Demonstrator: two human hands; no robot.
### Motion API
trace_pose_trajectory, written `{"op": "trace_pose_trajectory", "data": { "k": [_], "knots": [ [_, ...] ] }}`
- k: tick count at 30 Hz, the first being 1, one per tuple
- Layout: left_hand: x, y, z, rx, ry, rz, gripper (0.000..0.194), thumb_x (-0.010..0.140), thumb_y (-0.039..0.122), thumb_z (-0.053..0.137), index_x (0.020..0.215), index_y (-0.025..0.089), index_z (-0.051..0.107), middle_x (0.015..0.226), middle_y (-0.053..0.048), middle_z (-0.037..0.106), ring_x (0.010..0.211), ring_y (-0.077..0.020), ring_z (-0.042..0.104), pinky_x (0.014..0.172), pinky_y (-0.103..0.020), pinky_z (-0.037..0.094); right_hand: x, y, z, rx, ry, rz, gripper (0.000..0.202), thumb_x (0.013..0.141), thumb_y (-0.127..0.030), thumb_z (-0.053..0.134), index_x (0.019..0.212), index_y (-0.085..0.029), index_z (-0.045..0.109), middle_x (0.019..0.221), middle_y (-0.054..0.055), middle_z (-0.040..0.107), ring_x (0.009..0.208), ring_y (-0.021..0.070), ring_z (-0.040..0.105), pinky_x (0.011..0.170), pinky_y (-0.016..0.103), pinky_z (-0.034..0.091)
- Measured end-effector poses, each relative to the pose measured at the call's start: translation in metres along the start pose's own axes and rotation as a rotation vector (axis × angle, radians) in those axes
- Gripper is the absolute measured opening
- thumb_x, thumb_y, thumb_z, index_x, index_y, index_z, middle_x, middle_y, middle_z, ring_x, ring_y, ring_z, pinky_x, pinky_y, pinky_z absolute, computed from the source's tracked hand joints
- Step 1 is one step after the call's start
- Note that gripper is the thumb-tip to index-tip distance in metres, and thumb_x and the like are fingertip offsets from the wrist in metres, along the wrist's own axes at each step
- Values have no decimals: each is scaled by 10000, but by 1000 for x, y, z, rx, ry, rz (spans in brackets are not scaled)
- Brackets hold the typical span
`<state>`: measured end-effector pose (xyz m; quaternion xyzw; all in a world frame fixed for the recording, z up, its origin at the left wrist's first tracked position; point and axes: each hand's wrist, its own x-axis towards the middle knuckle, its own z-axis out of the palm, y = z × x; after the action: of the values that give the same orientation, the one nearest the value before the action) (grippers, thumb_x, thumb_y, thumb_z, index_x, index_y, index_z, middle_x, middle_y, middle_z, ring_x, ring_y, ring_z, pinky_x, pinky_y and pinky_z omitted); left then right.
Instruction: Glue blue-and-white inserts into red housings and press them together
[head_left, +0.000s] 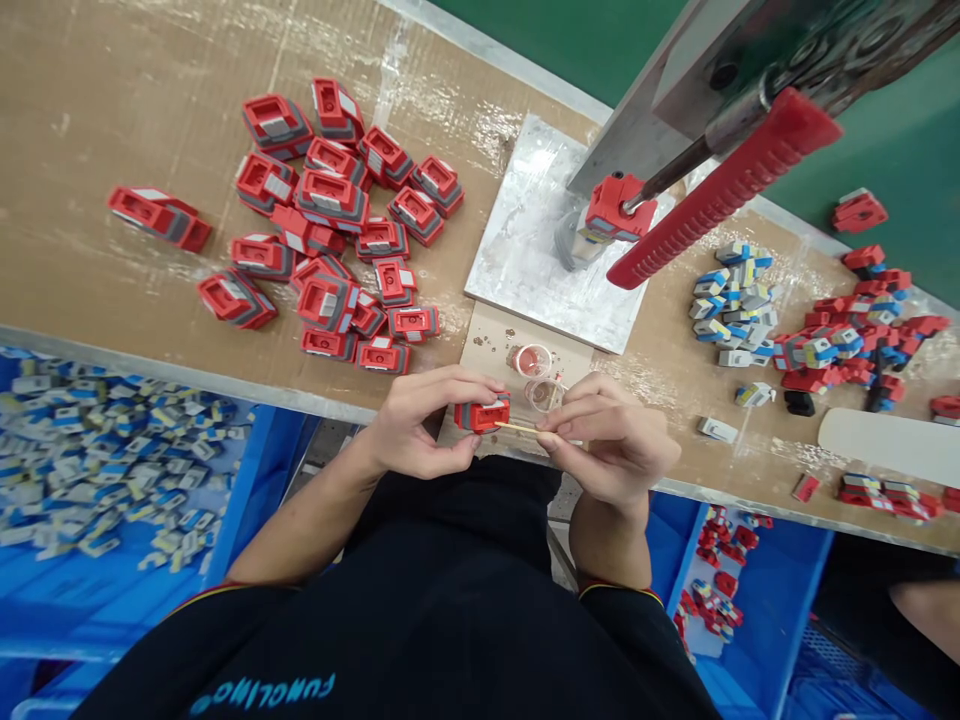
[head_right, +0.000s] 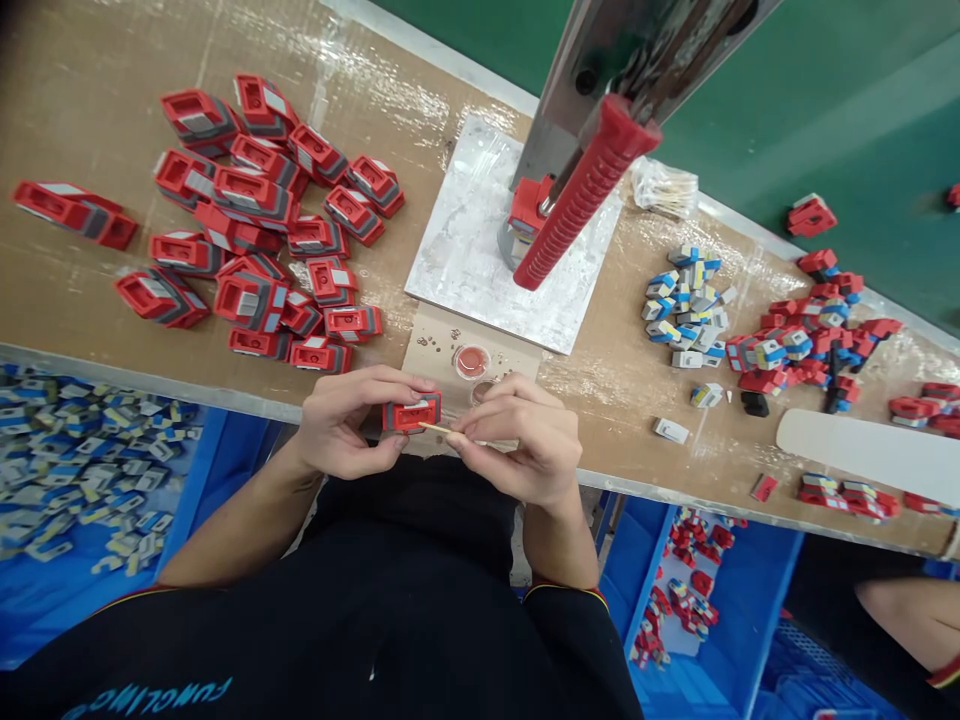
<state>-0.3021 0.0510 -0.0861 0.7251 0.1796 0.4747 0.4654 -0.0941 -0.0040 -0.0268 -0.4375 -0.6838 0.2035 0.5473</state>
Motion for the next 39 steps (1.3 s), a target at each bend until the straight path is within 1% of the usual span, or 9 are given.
{"op": "trace_pose_trajectory", "data": {
  "k": [7, 17, 19, 23, 26, 29, 33, 36, 39],
  "knots": [
    [0, 0, 0, -1, 21, 3, 450, 759, 63, 711, 1192, 184, 727, 1145, -131, 851, 1022, -232, 840, 896, -301, 688, -17, 9, -42, -37, 167, 33, 160, 955, -248, 829, 867, -238, 695, 728, -9, 780, 600, 169, 685, 602, 346, 533],
    [-3, -4, -6, 29, 50, -32, 441, 767, 44, 739, 1176, 206, 771, 1173, -112, 851, 983, -238, 845, 837, -309, 699, -31, 21, -40, -383, -250, 111, 72, 1014, -315, 762, 1035, -253, 733, 1051, 57, 760, 963, 211, 713, 851, 377, 583],
    [-2, -7, -7, 31, 80, -30, 438, 756, 45, 762, 1162, 208, 784, 1145, -103, 858, 943, -248, 848, 790, -322, 708, -42, 22, -61, -381, -142, 195, 184, 1019, -416, 745, 1105, -254, 737, 1078, 67, 739, 989, 221, 708, 822, 365, 582],
    [-2, -13, -9, -28, 148, -24, 410, 755, 97, 807, 1148, 213, 799, 1066, -89, 870, 869, -269, 847, 709, -354, 719, -90, 18, -130, -772, 403, 473, 247, 1021, -466, 666, 1039, -228, 732, 996, 64, 689, 822, 205, 640, 733, 357, 542],
    [-5, -16, -10, -93, 188, -45, 400, 782, 154, 823, 1175, 228, 802, 1057, -74, 868, 860, -273, 844, 701, -370, 719, -126, 20, -173, -979, 370, 666, 300, 931, -484, 718, 1083, -227, 753, 1085, 111, 722, 997, 287, 657, 923, 481, 561],
    [-8, -15, -9, -198, 235, -103, 336, 821, 226, 832, 1157, 230, 817, 1025, -68, 856, 847, -271, 835, 705, -385, 724, -143, 27, -188, -893, 264, 719, 321, 877, -473, 738, 1088, -233, 757, 1094, 122, 758, 1059, 328, 668, 991, 547, 551],
    [-8, 4, 2, -366, 233, -241, 289, 871, 338, 829, 1139, 230, 823, 1027, -80, 793, 854, -294, 835, 730, -447, 739, -130, 32, -165, -763, 369, 622, 262, 911, -449, 720, 1070, -241, 703, 976, 69, 735, 891, 258, 690, 843, 455, 608],
    [-6, 23, 15, -492, 156, -293, 323, 892, 348, 842, 1199, 254, 812, 1098, -74, 721, 883, -282, 840, 658, -348, 715, -100, 18, -118, -384, 447, 402, 273, 841, -347, 870, 1007, -269, 668, 1004, 16, 687, 898, 212, 750, 811, 385, 649],
    [-5, 31, 25, -616, 124, -320, 413, 901, 391, 857, 1287, 275, 764, 1119, -72, 712, 907, -258, 836, 652, -279, 681, -67, -6, -70, 28, 335, 230, 329, 792, -173, 938, 948, -264, 664, 1129, 11, 707, 894, 186, 806, 772, 331, 682]
  ]
}}
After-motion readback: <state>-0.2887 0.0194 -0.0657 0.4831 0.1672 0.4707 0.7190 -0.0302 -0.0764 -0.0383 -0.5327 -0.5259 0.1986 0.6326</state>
